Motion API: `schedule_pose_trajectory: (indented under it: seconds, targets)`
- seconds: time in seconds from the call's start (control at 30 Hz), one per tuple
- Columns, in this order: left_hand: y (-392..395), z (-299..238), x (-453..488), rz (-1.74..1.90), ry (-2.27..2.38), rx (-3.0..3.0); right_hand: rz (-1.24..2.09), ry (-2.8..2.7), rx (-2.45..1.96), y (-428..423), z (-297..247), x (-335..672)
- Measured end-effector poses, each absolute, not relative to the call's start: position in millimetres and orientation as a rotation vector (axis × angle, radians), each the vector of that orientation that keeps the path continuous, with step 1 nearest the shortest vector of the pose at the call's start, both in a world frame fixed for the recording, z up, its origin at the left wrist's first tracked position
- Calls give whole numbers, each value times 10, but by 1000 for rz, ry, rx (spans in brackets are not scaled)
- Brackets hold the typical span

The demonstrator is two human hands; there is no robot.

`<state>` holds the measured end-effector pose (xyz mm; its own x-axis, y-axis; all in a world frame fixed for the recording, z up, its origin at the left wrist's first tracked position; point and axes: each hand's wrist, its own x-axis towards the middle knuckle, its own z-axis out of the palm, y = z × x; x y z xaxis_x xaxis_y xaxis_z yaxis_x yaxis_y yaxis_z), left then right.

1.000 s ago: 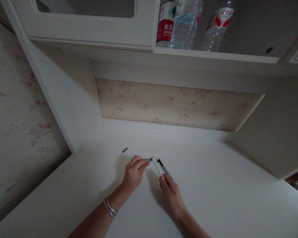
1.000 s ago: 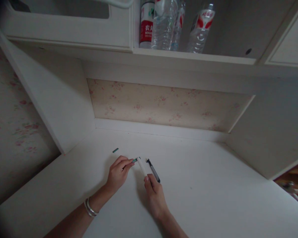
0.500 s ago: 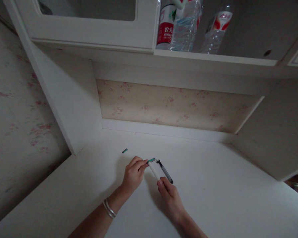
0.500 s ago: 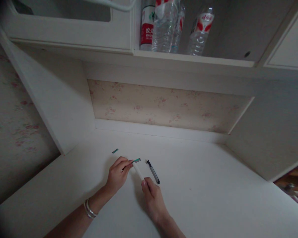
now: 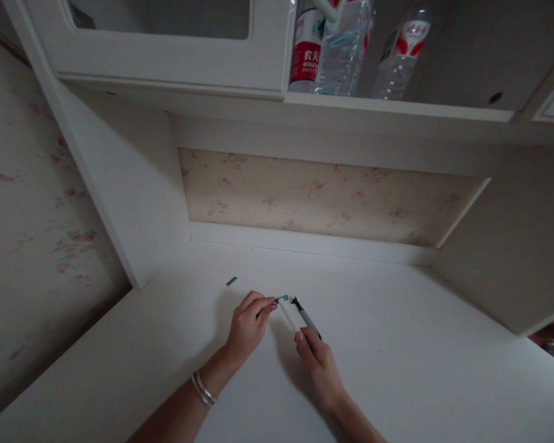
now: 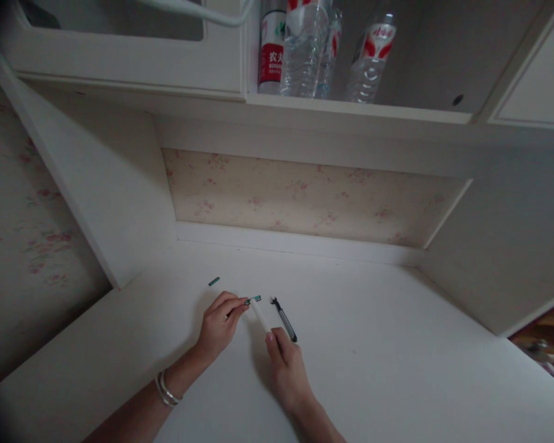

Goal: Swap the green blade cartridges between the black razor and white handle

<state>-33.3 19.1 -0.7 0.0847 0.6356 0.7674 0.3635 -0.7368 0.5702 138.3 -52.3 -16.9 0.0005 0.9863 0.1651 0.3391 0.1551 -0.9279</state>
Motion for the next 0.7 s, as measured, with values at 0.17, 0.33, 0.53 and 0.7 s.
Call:
schedule_pose_trajectory:
  seconds: [0.17, 0.33, 0.53, 0.7]
  targets:
    - [190, -4, -326, 1710, 1009, 2106, 854, -1504, -1362, -521, -150, 1393]
    - [195, -3, -325, 1687, 1022, 2124, 842, -1569, -1353, -530, -124, 1390]
    - [199, -13, -323, 1683, 1048, 2102, 843, -1542, -1367, -528, -118, 1414]
    - [205, -28, -330, 1679, 1033, 2106, 848, -1564, -1339, -532, -94, 1402]
